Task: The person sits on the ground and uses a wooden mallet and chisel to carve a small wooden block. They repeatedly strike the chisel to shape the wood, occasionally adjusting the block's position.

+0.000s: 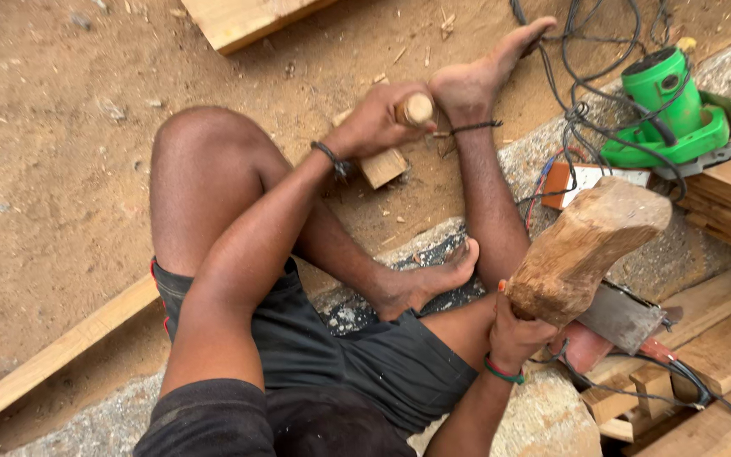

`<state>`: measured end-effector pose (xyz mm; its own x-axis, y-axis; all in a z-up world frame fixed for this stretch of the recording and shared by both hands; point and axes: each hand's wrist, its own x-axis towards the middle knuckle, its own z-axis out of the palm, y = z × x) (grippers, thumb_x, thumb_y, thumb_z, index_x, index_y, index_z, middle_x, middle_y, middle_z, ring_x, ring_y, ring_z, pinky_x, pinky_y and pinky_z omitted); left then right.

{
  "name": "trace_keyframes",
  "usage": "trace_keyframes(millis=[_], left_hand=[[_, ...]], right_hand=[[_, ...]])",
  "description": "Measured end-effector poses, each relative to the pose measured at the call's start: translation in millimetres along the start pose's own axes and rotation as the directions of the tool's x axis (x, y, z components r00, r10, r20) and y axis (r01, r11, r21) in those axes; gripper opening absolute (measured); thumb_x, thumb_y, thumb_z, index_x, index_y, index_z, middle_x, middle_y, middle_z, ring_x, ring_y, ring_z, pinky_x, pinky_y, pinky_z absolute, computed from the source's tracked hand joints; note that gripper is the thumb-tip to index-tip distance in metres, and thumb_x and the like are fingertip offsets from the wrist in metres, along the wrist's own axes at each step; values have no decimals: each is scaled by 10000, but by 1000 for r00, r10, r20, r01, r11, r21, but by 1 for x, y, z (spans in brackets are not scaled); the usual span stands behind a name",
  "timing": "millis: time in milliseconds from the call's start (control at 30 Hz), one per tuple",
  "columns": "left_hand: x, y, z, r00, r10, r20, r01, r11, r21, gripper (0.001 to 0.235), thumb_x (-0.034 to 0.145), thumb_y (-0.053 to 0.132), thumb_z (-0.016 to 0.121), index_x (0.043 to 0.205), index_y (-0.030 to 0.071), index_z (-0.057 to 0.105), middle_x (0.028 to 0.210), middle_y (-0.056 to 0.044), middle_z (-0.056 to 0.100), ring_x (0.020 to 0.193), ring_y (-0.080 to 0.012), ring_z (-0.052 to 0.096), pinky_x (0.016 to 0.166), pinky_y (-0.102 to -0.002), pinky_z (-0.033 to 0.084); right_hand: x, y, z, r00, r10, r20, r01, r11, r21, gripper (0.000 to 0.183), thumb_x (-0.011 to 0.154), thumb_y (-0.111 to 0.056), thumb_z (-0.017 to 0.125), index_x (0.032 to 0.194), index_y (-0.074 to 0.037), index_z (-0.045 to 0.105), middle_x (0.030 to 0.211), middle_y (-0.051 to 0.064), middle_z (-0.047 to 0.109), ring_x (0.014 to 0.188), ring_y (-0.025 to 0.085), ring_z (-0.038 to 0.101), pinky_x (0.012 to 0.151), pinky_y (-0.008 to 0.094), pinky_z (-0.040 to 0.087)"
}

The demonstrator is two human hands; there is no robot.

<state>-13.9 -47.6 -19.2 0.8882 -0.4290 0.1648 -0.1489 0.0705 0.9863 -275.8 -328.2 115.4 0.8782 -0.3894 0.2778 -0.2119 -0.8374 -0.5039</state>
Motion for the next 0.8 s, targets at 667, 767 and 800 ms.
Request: trace_keyframes(millis=[667,767,800], left_hand=[[2,1,-5,998,61,-19,-59,995,79,306,940,334,836,1010,133,616,951,-12,703,928,-188,696,880,-416,582],[3,-1,-3,1000,29,-9,-28,999,30,241,960,318,810,1034,160,644,998,13,717,991,-162,713,934,-405,575],[4,-3,-4,999,18,-36,-18,1000,9,250,955,317,815,1028,156,637,996,10,701,991,-159,708,924,-405,571]], right_hand=[[2,-6,-4,992,105,68,-107,994,22,303,890,-127,887,828,44,644,693,72,681,589,146,639,612,315,525],[3,-8,-6,990,123,75,-128,990,62,313,902,-135,883,843,46,635,715,75,684,599,150,636,609,313,522],[4,-8,-6,988,134,78,-141,986,92,320,912,-138,879,847,46,627,725,77,681,606,152,630,605,313,517]])
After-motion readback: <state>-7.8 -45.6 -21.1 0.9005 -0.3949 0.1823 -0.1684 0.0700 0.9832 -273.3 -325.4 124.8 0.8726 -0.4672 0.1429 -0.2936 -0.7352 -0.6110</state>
